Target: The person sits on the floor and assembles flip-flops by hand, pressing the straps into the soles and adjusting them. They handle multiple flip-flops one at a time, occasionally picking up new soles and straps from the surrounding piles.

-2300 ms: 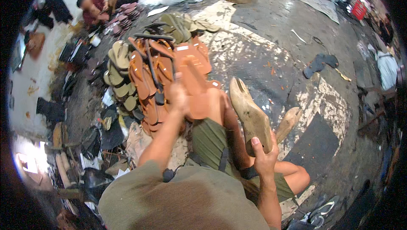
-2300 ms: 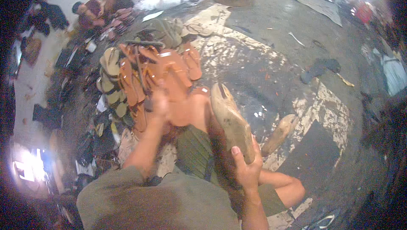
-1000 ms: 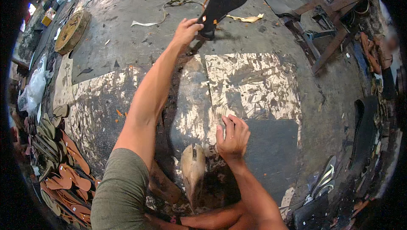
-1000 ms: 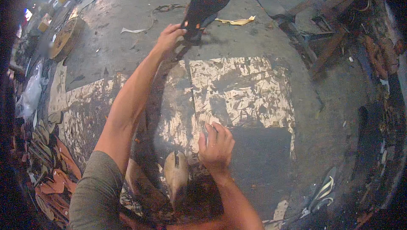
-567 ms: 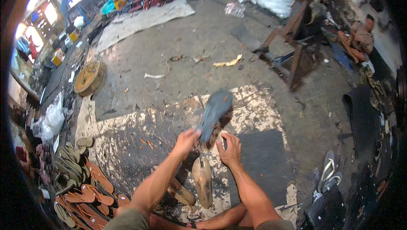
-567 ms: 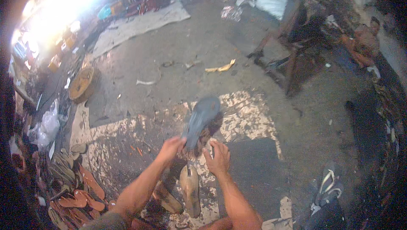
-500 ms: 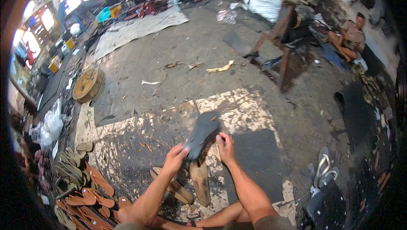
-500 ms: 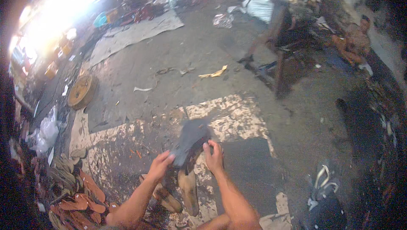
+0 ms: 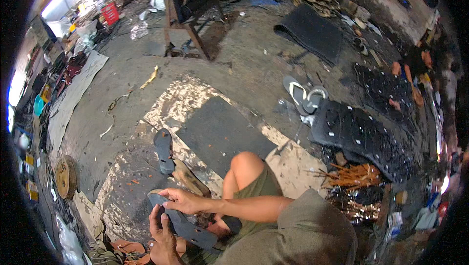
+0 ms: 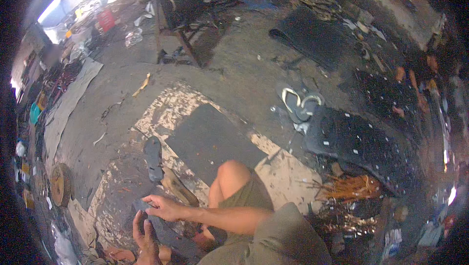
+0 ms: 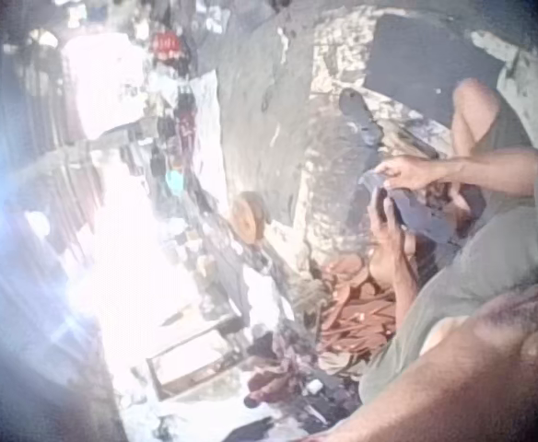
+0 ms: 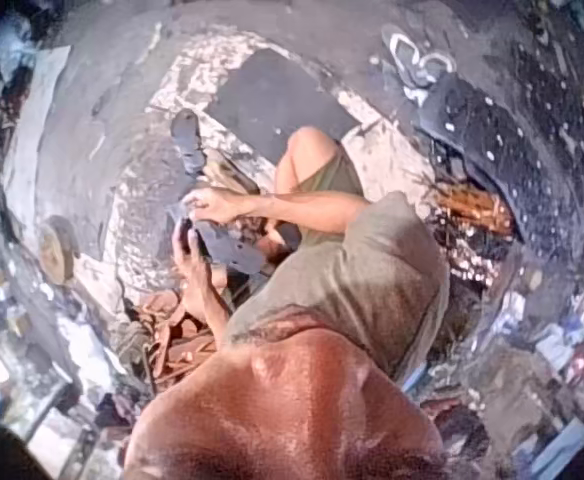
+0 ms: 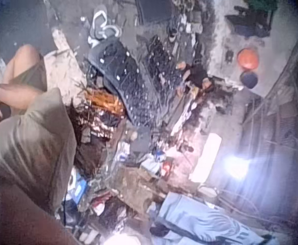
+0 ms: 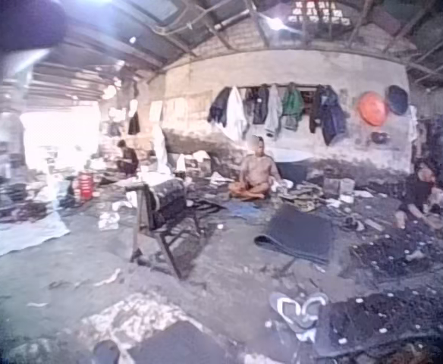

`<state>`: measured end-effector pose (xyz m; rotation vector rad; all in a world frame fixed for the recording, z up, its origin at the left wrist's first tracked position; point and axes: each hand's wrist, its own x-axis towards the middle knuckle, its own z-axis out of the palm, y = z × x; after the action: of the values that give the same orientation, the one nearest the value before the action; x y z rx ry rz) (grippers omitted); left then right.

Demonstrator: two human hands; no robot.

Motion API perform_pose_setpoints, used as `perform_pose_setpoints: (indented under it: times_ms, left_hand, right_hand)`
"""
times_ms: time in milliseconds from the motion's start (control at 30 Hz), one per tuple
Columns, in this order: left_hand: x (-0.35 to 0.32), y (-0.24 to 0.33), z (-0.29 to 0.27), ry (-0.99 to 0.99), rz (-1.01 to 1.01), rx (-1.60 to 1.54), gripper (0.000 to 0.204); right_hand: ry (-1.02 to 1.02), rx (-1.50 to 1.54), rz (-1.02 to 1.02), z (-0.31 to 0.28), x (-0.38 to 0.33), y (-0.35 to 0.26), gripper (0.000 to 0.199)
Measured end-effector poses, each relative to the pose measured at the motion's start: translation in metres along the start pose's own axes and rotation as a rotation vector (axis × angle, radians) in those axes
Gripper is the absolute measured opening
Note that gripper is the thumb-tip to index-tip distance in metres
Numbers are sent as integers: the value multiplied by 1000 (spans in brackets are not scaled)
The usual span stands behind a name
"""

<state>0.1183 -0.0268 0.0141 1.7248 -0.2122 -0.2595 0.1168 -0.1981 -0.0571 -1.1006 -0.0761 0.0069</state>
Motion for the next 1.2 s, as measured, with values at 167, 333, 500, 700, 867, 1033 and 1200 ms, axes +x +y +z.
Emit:
perform_pose_setpoints:
  times_ms: [167,333,500,700,867,1033,1200]
  left_hand:
    - [-41,14,7,-23,-116,90,39]
    - [-58,27,-3,-51,91,366,27]
    - [-72,34,-8,-43,74,102,21]
    - [-84,13,1,185,157,90,43]
    - [-77,12,9,358,-125,-435,79]
    - [-99,-8,7,93,-32,618,119]
    - [-99,-13,-45,216,-226,-295,58]
  right_hand:
    - [-79,-327,43,7,-40,-51,50]
    - [-185,-195,234,-2,-50,-18,75]
    - [-219,-254,362,21,-64,-80,57]
    - [-192,-345,213,40,-66,-73,32]
    - [-95,-473,229,43,-47,-44,25]
    - [-158,-520,222,72,5,-45,36]
    - [99,-1324,-28,-23,34,89,69]
